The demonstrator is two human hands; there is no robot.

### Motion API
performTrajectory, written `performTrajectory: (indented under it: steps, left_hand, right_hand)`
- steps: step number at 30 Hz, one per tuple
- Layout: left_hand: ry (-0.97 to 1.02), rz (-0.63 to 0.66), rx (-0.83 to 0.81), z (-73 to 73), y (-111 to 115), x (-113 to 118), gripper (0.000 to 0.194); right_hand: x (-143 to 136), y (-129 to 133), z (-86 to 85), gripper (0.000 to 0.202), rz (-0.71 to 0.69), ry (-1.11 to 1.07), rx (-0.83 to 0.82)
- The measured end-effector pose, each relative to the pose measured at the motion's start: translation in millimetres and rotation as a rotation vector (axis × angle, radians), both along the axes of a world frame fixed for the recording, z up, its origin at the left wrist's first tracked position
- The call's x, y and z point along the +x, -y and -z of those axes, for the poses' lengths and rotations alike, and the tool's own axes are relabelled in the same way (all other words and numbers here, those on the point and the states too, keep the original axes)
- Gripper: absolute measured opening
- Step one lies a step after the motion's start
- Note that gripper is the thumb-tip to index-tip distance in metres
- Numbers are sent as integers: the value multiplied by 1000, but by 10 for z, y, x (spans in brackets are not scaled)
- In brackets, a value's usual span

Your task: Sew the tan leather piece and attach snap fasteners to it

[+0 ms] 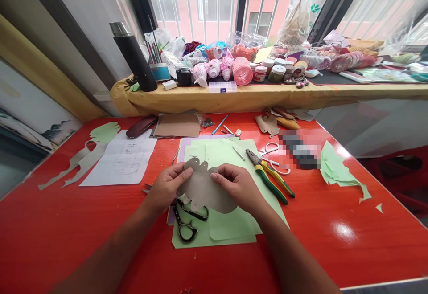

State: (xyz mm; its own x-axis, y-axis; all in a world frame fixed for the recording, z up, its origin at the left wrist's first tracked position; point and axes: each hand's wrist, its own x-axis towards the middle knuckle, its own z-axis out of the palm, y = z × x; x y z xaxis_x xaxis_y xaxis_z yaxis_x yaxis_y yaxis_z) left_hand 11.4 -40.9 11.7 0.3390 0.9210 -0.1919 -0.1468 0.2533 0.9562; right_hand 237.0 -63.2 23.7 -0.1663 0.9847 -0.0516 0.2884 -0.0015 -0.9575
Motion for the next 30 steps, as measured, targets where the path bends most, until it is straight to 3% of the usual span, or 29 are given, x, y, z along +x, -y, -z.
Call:
performTrajectory:
  steps: [30]
  left_hand:
    - [16, -17, -41, 39, -11, 25, 45]
  right_hand:
    - [0, -11, 30, 37, 0, 70, 21]
